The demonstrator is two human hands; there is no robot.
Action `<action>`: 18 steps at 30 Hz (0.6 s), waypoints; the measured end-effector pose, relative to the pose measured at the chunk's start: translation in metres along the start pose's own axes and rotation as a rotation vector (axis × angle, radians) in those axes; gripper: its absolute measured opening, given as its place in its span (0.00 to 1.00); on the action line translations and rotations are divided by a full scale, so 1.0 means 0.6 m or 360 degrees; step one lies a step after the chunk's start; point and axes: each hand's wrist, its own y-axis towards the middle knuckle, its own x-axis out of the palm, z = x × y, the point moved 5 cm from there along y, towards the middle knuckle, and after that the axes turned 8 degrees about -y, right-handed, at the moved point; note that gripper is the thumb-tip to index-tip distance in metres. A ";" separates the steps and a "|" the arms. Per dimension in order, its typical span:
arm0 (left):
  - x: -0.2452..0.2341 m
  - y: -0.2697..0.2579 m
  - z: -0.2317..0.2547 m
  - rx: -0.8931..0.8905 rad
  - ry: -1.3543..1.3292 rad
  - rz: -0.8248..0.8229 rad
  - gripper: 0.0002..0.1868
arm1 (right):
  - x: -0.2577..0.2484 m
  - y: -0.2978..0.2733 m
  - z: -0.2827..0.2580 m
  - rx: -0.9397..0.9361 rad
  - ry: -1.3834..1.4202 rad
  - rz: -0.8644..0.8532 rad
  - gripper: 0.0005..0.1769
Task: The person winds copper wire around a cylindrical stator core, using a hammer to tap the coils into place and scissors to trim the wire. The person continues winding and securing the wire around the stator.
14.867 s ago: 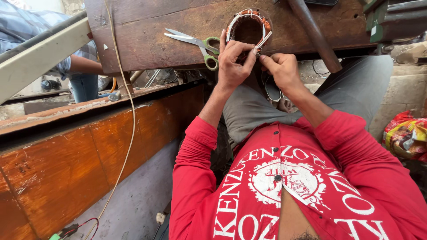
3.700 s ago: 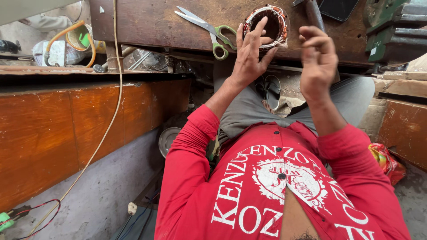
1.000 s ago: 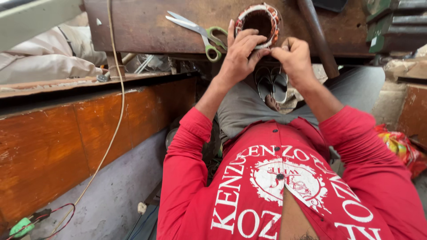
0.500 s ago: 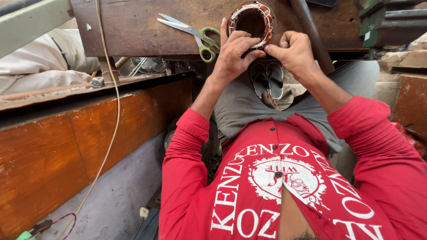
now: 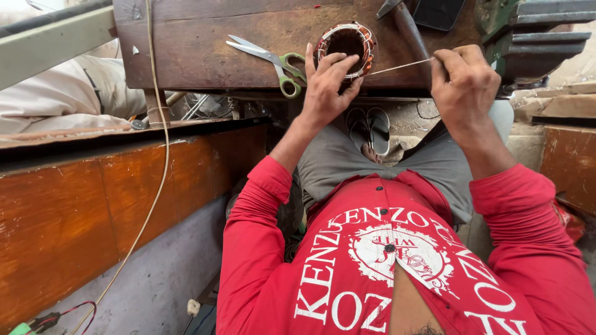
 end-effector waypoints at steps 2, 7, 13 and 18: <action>0.006 -0.005 0.005 -0.0067 0.0051 0.0008 0.21 | 0.000 0.008 -0.012 -0.0044 -0.0057 -0.0041 0.10; 0.019 -0.014 0.009 -0.0135 0.0040 0.0004 0.18 | 0.037 0.050 -0.077 -0.0418 0.0194 -0.0133 0.13; 0.020 -0.018 0.004 -0.0154 -0.0019 0.0023 0.21 | 0.065 0.096 -0.110 -0.0911 0.0179 -0.0410 0.21; 0.026 -0.023 -0.003 -0.0165 -0.0090 0.0018 0.23 | 0.076 0.098 -0.095 -0.0982 0.0051 -0.0409 0.20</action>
